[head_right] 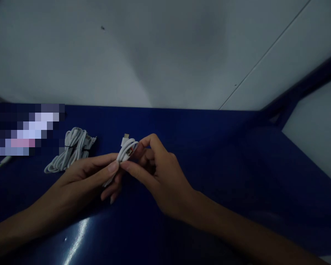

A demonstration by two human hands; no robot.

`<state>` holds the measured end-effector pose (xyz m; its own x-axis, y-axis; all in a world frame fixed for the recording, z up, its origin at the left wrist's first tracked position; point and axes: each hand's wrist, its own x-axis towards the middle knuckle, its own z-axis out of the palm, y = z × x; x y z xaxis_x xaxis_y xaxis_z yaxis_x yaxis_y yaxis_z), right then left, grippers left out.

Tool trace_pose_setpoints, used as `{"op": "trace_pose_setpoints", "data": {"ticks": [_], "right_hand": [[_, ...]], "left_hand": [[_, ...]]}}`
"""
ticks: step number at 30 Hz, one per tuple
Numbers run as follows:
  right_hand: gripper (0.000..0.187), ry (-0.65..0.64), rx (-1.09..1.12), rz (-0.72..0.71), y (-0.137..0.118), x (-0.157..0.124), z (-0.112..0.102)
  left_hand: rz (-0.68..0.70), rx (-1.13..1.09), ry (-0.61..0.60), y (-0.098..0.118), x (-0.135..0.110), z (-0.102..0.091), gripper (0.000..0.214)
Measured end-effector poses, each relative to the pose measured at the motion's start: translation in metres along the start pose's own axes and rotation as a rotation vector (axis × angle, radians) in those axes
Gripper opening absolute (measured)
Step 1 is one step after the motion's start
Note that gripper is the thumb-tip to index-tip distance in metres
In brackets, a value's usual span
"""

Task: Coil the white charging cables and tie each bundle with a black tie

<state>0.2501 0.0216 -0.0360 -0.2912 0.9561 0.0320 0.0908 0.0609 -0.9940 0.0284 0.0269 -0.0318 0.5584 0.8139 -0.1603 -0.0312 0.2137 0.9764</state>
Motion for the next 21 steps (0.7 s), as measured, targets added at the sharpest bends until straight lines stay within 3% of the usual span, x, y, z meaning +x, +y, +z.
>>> {"op": "trace_pose_setpoints", "data": {"ticks": [6, 13, 21], "right_hand": [[0.020, -0.050, 0.050, -0.004, 0.0004, -0.0024, -0.0031], [0.033, 0.049, 0.048, 0.007, -0.0001, -0.0010, -0.0040], [0.025, -0.039, 0.087, -0.026, -0.0048, -0.0005, -0.0028]], "left_hand": [[-0.020, -0.068, -0.022, 0.0016, 0.0021, 0.0000, 0.039], [-0.041, -0.077, -0.036, -0.0004, 0.0016, 0.0022, 0.035], [-0.064, -0.077, -0.078, -0.0042, -0.0004, 0.0014, 0.037]]}}
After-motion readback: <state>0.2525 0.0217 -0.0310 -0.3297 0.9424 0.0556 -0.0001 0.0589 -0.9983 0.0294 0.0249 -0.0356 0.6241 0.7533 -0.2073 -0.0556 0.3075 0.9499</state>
